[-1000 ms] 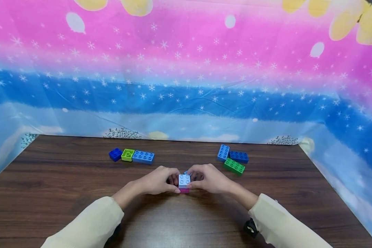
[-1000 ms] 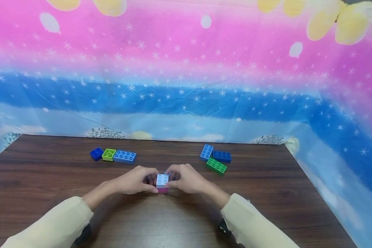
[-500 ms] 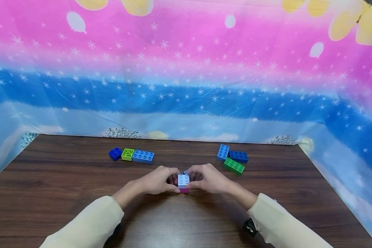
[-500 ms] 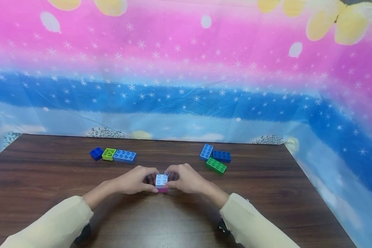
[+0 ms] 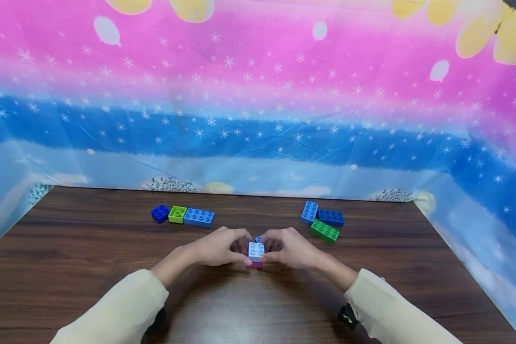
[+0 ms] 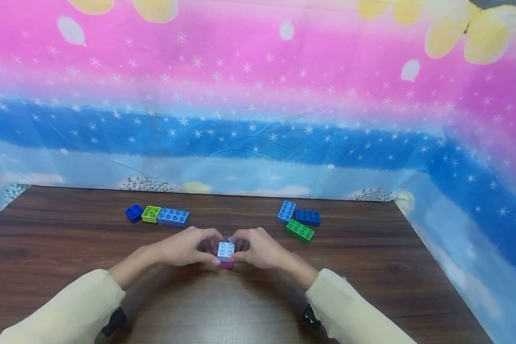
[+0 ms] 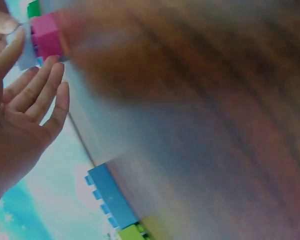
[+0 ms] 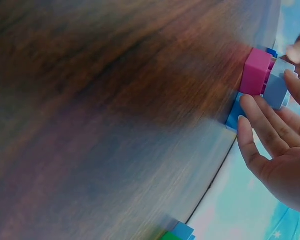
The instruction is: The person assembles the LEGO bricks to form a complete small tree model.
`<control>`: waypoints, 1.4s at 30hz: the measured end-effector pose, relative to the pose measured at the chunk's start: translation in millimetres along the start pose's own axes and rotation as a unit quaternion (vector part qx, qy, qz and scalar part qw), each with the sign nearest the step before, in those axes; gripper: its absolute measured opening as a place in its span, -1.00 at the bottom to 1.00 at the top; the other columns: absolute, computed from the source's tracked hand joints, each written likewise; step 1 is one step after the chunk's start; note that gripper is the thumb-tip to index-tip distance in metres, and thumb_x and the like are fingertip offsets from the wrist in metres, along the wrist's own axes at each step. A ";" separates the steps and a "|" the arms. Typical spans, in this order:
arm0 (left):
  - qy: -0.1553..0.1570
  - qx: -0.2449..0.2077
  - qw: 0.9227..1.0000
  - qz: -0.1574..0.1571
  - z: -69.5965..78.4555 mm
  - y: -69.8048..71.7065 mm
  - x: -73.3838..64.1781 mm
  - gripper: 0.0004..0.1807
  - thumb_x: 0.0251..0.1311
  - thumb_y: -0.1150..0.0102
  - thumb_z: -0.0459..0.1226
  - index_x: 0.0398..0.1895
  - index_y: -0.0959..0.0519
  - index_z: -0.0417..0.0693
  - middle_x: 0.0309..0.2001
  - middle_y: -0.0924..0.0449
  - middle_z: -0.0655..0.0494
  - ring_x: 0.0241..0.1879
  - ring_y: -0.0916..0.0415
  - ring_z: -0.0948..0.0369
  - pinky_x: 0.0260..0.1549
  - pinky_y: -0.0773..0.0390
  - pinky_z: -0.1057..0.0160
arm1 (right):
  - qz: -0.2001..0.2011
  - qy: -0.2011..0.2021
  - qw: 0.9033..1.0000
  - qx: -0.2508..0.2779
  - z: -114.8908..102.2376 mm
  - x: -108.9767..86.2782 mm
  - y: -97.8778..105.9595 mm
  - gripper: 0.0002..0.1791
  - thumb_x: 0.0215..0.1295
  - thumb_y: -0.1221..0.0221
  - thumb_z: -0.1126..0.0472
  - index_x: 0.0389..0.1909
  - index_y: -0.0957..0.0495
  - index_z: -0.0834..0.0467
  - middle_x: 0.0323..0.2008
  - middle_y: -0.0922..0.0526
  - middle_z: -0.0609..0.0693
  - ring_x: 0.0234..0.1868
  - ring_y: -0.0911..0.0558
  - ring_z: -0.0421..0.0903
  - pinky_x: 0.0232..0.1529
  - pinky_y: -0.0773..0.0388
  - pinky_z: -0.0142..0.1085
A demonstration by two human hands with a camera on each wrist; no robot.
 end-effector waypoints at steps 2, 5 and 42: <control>-0.004 0.003 1.000 0.009 3.8 2.6 -0.6 -0.64 0.17 -0.17 -0.18 -0.04 -0.45 -0.19 -0.38 -0.54 0.21 -0.34 -0.49 0.28 -0.33 -0.47 0.31 | 0.001 0.004 1.000 0.002 0.3 -0.4 0.1 -0.75 0.15 -0.25 0.20 -0.16 -0.54 0.18 -0.35 -0.61 -0.07 -0.31 -0.58 -0.19 -0.31 -0.49 -0.39; -0.009 0.007 1.000 0.022 7.0 2.8 -0.9 -0.71 0.20 -0.14 -0.20 -0.08 -0.46 -0.16 -0.39 -0.54 0.23 -0.35 -0.49 0.28 -0.33 -0.47 0.30 | 0.001 0.002 1.000 0.009 0.8 -1.1 0.4 -0.76 0.14 -0.25 0.20 -0.17 -0.54 0.17 -0.35 -0.61 -0.07 -0.31 -0.58 -0.19 -0.30 -0.49 -0.38; 0.012 -0.019 0.999 0.028 3.7 -3.4 -1.8 -0.81 0.19 -0.15 -0.25 -0.18 -0.44 -0.11 -0.36 -0.54 0.20 -0.32 -0.48 0.26 -0.29 -0.45 0.25 | -0.043 -0.010 0.998 -0.039 31.8 8.3 12.2 -0.56 0.21 -0.18 0.27 0.14 -0.43 0.14 -0.22 -0.44 0.03 -0.39 -0.40 -0.15 -0.39 -0.37 -0.33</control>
Point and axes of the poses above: each hand's wrist, its own x-axis towards the middle knuckle, its own y-axis out of the back of the hand, z = x × y, the point moved 1 cm from there along x, towards the middle knuckle
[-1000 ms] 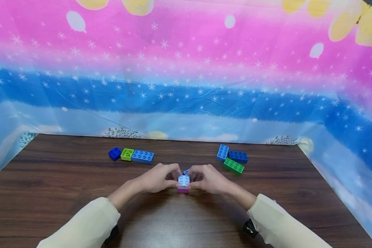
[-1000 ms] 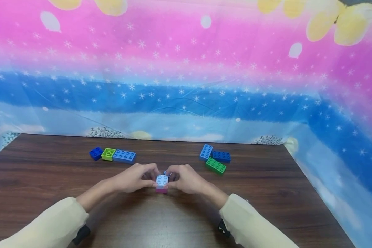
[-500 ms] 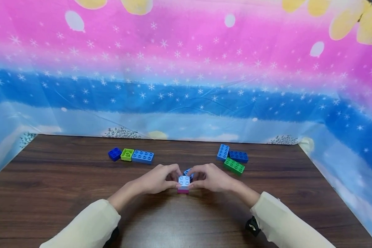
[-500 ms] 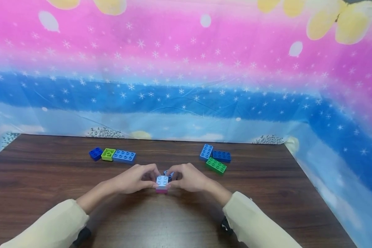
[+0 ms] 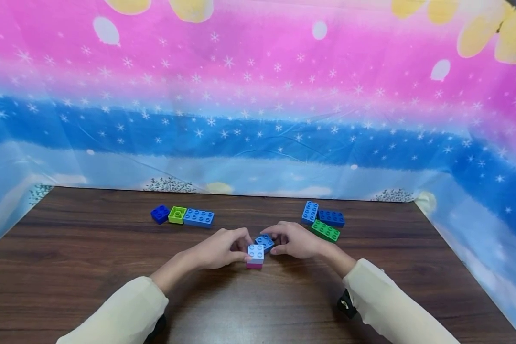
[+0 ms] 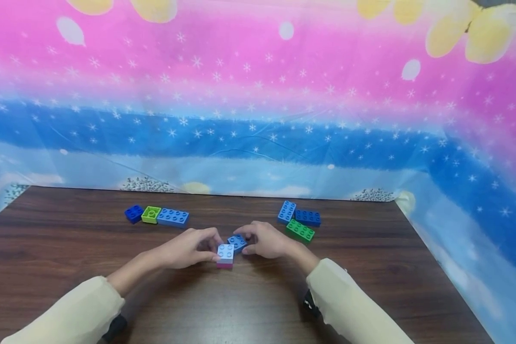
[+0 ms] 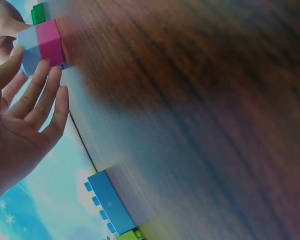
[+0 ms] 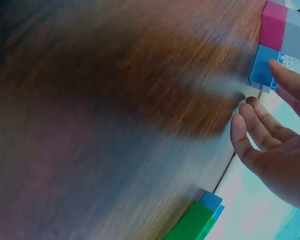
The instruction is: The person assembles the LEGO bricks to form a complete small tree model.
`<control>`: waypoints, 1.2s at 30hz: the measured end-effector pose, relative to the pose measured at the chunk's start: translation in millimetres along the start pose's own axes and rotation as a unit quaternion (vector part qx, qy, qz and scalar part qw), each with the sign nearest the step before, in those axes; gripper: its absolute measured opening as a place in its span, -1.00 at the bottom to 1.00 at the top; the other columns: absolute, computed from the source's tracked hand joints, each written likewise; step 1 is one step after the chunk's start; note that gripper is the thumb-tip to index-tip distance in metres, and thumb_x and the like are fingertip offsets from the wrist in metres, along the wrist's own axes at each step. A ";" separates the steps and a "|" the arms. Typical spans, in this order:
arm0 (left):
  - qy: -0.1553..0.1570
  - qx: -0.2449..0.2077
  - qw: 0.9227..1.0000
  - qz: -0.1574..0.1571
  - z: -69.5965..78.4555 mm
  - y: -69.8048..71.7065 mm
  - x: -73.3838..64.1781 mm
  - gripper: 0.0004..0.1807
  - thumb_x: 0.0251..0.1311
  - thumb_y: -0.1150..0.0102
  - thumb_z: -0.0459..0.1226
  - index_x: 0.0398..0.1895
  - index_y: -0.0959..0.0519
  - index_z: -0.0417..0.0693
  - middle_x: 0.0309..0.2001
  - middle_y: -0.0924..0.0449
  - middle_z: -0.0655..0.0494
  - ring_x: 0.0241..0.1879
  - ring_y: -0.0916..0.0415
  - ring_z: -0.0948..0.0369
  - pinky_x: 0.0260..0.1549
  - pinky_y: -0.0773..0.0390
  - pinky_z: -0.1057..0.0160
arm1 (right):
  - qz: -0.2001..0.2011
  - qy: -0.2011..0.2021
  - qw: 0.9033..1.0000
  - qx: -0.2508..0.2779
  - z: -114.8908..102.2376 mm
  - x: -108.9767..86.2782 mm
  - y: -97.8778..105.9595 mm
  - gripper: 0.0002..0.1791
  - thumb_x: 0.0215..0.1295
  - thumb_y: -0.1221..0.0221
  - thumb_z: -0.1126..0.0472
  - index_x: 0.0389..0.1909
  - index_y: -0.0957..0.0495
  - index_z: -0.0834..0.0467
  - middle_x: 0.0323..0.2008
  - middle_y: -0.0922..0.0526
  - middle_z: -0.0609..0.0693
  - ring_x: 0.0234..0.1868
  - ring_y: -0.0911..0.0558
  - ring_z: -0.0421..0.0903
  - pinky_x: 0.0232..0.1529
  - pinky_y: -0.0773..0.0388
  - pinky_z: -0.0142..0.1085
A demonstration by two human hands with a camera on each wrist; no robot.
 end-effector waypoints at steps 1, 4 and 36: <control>0.000 0.000 1.000 0.000 0.0 -0.1 0.1 -0.81 0.19 -0.15 -0.25 -0.17 -0.44 -0.11 -0.36 -0.54 0.21 -0.32 -0.48 0.26 -0.29 -0.44 0.25 | 0.001 -0.001 1.000 0.000 0.0 0.3 -0.7 -0.57 0.21 -0.18 0.27 0.13 -0.44 0.13 -0.23 -0.43 0.03 -0.39 -0.39 -0.15 -0.38 -0.36 -0.33; 0.002 0.002 1.000 0.000 0.1 -0.2 0.4 -0.80 0.19 -0.15 -0.24 -0.17 -0.44 -0.10 -0.37 -0.54 0.21 -0.33 -0.47 0.27 -0.29 -0.44 0.24 | 0.012 0.002 1.000 -0.006 -0.5 0.3 -1.6 -0.63 0.22 -0.17 0.27 0.07 -0.47 0.14 -0.25 -0.44 0.00 -0.39 -0.39 -0.17 -0.38 -0.36 -0.33; -0.003 -0.003 1.000 0.010 0.4 -2.0 -1.7 -0.78 0.20 -0.14 -0.29 -0.15 -0.41 -0.18 -0.38 -0.54 0.18 -0.37 -0.46 0.25 -0.33 -0.47 0.30 | 0.070 0.017 0.995 0.067 -43.6 -11.8 -1.0 -0.72 0.16 -0.23 0.28 -0.10 -0.47 0.18 -0.32 -0.50 -0.07 -0.32 -0.51 -0.18 -0.27 -0.49 -0.37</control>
Point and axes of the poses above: each hand's wrist, its own x-axis towards the middle knuckle, its own y-axis out of the back of the hand, z = x × y, the point moved 1 cm from there along x, towards the middle knuckle
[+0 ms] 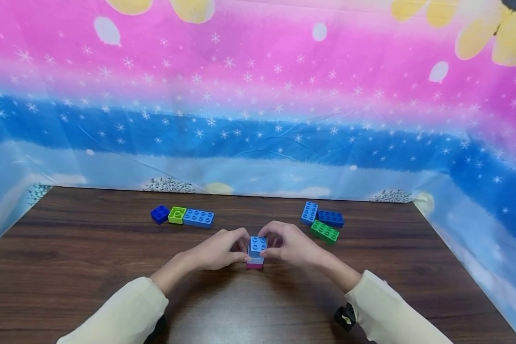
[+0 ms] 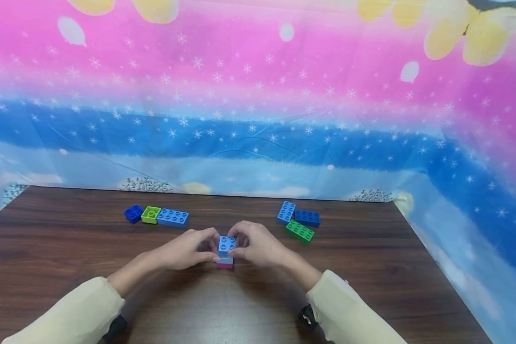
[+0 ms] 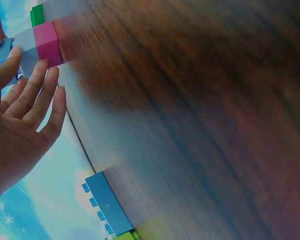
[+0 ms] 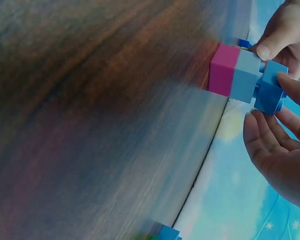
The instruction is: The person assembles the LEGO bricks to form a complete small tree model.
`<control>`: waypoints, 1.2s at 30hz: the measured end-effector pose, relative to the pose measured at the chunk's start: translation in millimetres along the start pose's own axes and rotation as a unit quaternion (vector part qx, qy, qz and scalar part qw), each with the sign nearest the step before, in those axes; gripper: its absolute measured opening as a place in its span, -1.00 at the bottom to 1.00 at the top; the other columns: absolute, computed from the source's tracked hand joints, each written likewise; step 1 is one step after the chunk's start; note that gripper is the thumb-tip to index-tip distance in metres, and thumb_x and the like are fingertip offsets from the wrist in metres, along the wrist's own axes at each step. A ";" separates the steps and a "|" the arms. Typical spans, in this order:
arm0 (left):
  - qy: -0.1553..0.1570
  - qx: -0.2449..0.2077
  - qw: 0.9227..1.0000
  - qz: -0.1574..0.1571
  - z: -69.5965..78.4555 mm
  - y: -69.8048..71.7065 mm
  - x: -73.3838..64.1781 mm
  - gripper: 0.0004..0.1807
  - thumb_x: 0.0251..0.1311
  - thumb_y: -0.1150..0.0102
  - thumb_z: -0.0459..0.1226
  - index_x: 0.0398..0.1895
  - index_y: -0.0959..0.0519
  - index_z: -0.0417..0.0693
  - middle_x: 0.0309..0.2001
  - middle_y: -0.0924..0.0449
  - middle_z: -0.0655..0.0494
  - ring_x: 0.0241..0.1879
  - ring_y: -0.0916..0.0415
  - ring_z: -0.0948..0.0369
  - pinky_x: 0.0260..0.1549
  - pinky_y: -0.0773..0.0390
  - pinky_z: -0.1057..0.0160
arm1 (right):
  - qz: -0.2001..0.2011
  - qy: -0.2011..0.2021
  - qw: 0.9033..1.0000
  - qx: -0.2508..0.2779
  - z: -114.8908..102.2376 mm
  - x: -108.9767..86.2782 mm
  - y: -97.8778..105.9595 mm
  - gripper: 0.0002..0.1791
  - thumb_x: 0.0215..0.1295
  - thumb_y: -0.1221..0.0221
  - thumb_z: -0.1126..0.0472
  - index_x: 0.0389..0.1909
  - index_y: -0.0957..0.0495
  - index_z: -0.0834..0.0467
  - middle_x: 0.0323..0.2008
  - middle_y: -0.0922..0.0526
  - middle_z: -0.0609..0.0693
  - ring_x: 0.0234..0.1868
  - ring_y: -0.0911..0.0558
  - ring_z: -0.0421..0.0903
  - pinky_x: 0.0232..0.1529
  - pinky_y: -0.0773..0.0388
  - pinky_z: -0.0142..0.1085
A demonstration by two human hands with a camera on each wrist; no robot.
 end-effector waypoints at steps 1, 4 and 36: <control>0.000 -0.001 1.000 0.000 -0.1 0.0 0.1 -0.78 0.20 -0.14 -0.29 -0.15 -0.41 -0.18 -0.38 -0.54 0.18 -0.37 -0.46 0.25 -0.34 -0.47 0.31 | 0.000 -0.001 1.000 0.002 0.2 -0.2 -0.3 -0.72 0.17 -0.22 0.28 -0.09 -0.47 0.19 -0.31 -0.50 -0.07 -0.32 -0.50 -0.18 -0.27 -0.48 -0.37; 0.000 -0.002 1.000 0.002 -0.5 0.3 0.1 -0.77 0.20 -0.14 -0.28 -0.15 -0.42 -0.20 -0.39 -0.53 0.18 -0.38 -0.46 0.25 -0.34 -0.46 0.31 | 0.000 0.001 1.000 0.004 0.4 -0.1 -0.6 -0.72 0.18 -0.21 0.27 -0.08 -0.47 0.19 -0.28 -0.50 -0.06 -0.31 -0.51 -0.18 -0.25 -0.48 -0.37; -0.017 -0.016 1.000 0.019 5.5 9.4 0.8 -0.81 0.22 -0.11 -0.19 -0.19 -0.48 -0.10 -0.36 -0.54 0.23 -0.32 -0.50 0.30 -0.30 -0.48 0.34 | -0.005 0.007 1.000 0.008 4.7 1.4 -4.6 -0.69 0.16 -0.23 0.26 -0.05 -0.50 0.18 -0.24 -0.52 -0.07 -0.29 -0.55 -0.19 -0.26 -0.49 -0.39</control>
Point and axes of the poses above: each hand's wrist, its own x-axis towards the middle knuckle, its own y-axis out of the back of the hand, z = x × y, the point moved 1 cm from there along x, towards the middle knuckle
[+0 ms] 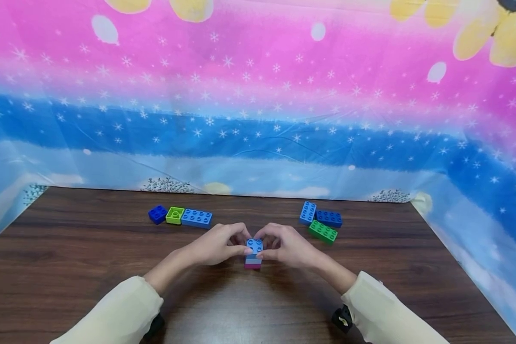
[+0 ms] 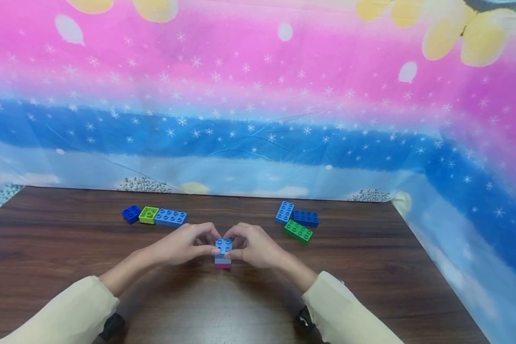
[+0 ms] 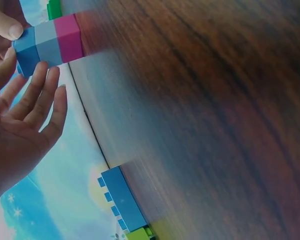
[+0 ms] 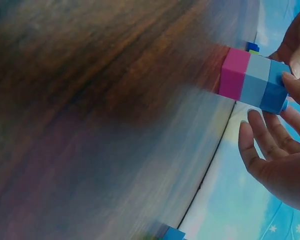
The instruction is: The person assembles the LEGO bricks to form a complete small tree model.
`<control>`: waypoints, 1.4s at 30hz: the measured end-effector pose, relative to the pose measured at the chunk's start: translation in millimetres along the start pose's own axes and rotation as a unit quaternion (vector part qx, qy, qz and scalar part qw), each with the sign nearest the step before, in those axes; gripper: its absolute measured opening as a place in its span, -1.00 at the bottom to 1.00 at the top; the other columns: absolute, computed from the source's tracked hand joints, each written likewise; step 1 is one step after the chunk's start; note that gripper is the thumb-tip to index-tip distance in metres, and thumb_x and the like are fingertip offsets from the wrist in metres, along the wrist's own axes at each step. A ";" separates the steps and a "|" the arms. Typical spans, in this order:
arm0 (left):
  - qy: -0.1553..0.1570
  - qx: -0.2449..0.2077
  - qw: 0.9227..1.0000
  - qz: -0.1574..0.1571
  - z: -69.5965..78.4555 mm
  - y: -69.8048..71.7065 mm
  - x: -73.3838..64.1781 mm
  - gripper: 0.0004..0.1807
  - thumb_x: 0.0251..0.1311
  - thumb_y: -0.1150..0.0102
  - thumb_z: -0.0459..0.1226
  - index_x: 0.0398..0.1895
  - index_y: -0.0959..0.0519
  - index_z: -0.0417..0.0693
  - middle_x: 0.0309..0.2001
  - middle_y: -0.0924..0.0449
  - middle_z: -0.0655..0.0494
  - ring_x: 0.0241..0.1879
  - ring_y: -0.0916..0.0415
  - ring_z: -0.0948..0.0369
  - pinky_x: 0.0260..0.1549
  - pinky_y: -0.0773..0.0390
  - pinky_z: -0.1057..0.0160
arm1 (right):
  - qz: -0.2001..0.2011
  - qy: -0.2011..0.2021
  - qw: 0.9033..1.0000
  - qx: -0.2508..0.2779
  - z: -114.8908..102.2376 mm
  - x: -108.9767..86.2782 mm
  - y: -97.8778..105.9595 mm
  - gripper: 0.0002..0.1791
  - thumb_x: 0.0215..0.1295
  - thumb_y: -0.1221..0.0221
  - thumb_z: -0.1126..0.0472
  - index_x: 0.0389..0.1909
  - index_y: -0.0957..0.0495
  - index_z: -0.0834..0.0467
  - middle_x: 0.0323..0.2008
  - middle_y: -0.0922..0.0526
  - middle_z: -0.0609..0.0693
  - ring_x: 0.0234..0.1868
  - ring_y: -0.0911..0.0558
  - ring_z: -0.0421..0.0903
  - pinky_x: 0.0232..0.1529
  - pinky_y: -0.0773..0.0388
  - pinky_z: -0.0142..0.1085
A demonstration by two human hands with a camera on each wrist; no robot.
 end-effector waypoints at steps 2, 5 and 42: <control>0.003 -0.001 1.000 0.000 0.2 -0.3 -0.6 -0.80 0.22 -0.11 -0.19 -0.18 -0.48 -0.11 -0.35 -0.55 0.22 -0.32 -0.50 0.30 -0.28 -0.49 0.33 | -0.004 -0.006 1.000 -0.002 1.2 -1.5 3.3 -0.68 0.18 -0.22 0.22 -0.03 -0.51 0.17 -0.21 -0.53 -0.07 -0.26 -0.55 -0.20 -0.25 -0.49 -0.37; 0.010 0.002 1.000 0.002 0.9 -0.5 -1.0 -0.80 0.23 -0.10 -0.19 -0.18 -0.48 -0.10 -0.34 -0.55 0.22 -0.30 -0.49 0.29 -0.26 -0.49 0.31 | 0.003 -0.019 1.000 -0.019 6.8 -5.4 15.0 -0.66 0.20 -0.21 0.15 -0.01 -0.51 0.16 -0.14 -0.55 -0.04 -0.21 -0.54 -0.19 -0.23 -0.49 -0.33; 0.009 -0.003 1.000 0.009 -4.4 -3.6 -2.6 -0.76 0.24 -0.09 -0.15 -0.13 -0.47 -0.09 -0.30 -0.55 0.21 -0.24 -0.50 0.26 -0.26 -0.48 0.31 | 0.079 -0.137 0.986 -0.043 74.5 -44.9 77.2 -0.55 0.15 -0.25 0.15 0.05 -0.47 0.22 -0.09 -0.53 0.15 -0.13 -0.51 0.02 -0.24 -0.46 -0.16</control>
Point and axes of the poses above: each hand's wrist, its own x-axis towards the middle knuckle, its own y-axis out of the back of the hand, z = x × y, the point moved 1 cm from there along x, towards the middle knuckle
